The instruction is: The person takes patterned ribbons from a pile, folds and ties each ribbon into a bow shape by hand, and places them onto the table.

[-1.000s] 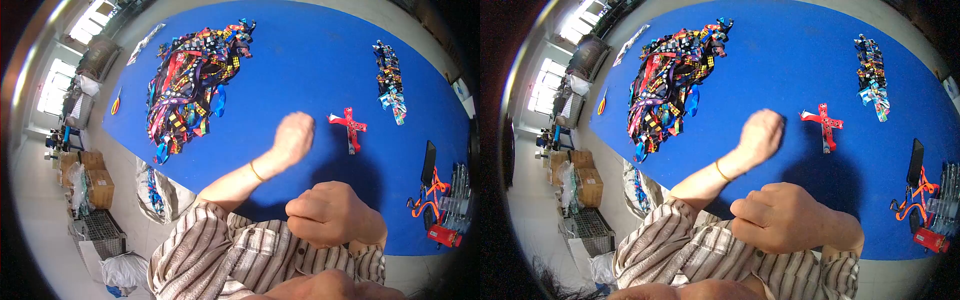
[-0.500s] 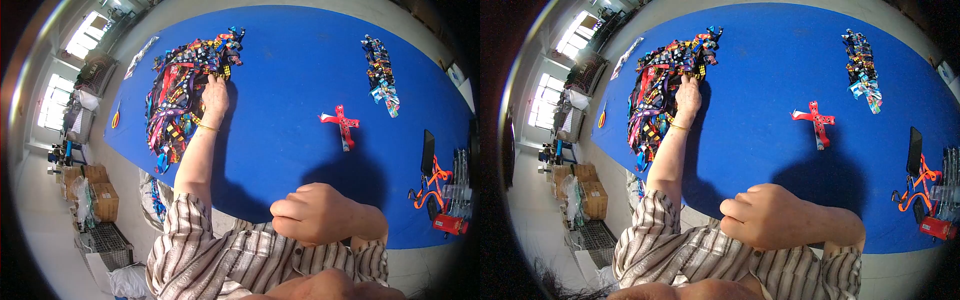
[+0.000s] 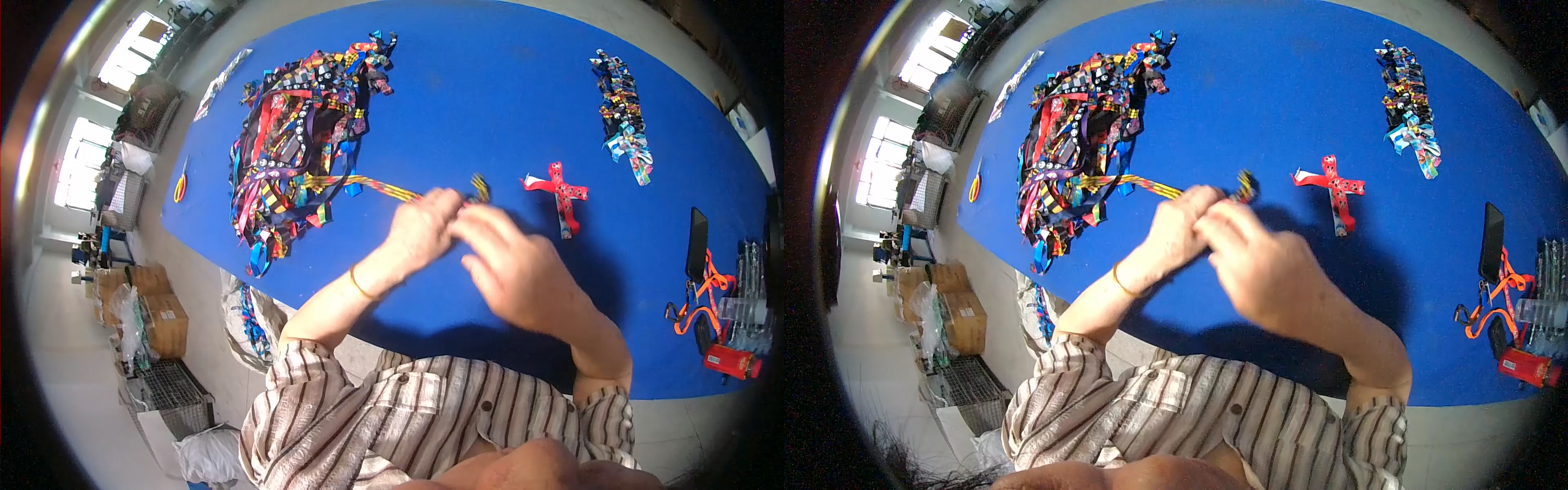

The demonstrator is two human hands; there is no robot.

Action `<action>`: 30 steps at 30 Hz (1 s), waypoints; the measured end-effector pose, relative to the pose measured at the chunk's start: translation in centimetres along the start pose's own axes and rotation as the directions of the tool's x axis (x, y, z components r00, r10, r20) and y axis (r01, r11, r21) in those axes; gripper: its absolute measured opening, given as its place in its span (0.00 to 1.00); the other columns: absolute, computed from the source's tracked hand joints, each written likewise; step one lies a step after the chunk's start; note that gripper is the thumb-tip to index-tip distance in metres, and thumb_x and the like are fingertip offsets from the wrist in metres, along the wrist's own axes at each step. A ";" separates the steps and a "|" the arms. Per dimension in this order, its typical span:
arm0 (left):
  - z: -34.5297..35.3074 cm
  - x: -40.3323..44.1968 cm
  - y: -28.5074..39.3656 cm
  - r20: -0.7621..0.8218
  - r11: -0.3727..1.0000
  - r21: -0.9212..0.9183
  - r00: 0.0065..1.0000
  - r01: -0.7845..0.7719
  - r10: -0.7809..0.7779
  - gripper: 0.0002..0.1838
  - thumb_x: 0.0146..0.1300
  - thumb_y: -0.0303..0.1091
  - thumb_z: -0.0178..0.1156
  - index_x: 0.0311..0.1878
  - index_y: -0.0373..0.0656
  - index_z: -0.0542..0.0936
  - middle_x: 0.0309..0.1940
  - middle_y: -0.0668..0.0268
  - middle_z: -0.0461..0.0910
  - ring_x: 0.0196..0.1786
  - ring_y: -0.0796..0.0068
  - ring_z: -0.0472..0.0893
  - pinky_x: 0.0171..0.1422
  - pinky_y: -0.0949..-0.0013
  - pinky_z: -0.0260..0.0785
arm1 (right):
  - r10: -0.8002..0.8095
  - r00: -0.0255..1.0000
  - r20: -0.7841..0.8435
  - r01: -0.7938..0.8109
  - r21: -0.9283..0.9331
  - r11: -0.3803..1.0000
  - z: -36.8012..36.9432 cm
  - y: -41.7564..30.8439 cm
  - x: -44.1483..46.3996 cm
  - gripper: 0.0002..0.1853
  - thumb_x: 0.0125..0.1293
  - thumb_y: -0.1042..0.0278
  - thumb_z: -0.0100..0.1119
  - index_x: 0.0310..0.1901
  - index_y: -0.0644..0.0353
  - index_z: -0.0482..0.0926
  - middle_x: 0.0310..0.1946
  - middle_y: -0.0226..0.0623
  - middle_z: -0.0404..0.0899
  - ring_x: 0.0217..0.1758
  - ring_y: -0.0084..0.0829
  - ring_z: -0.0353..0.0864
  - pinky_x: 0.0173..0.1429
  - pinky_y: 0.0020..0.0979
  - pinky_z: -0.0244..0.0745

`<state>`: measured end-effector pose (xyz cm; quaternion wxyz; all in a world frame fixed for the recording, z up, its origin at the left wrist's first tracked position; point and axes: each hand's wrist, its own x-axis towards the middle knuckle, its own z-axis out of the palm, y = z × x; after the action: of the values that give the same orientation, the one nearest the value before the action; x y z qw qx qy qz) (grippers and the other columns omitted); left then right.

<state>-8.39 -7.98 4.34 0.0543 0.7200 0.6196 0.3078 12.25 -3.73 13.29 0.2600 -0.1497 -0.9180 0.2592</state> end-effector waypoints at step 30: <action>-0.3 -1.7 -2.7 0.212 0.829 -0.103 0.826 0.550 -0.522 0.08 0.63 0.30 0.72 0.38 0.37 0.83 0.26 0.67 0.85 0.30 0.81 0.80 0.36 0.71 0.73 | 0.923 0.371 0.104 -0.907 -0.175 0.384 -7.0 5.7 -17.9 0.16 0.67 0.61 0.66 0.27 0.64 0.79 0.16 0.39 0.78 0.20 0.30 0.80 0.28 0.36 0.71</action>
<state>-10.94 -9.05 2.64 0.2502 0.5338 0.7633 0.2642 31.65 -3.59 8.08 -0.0198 -0.6193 -0.7116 0.3313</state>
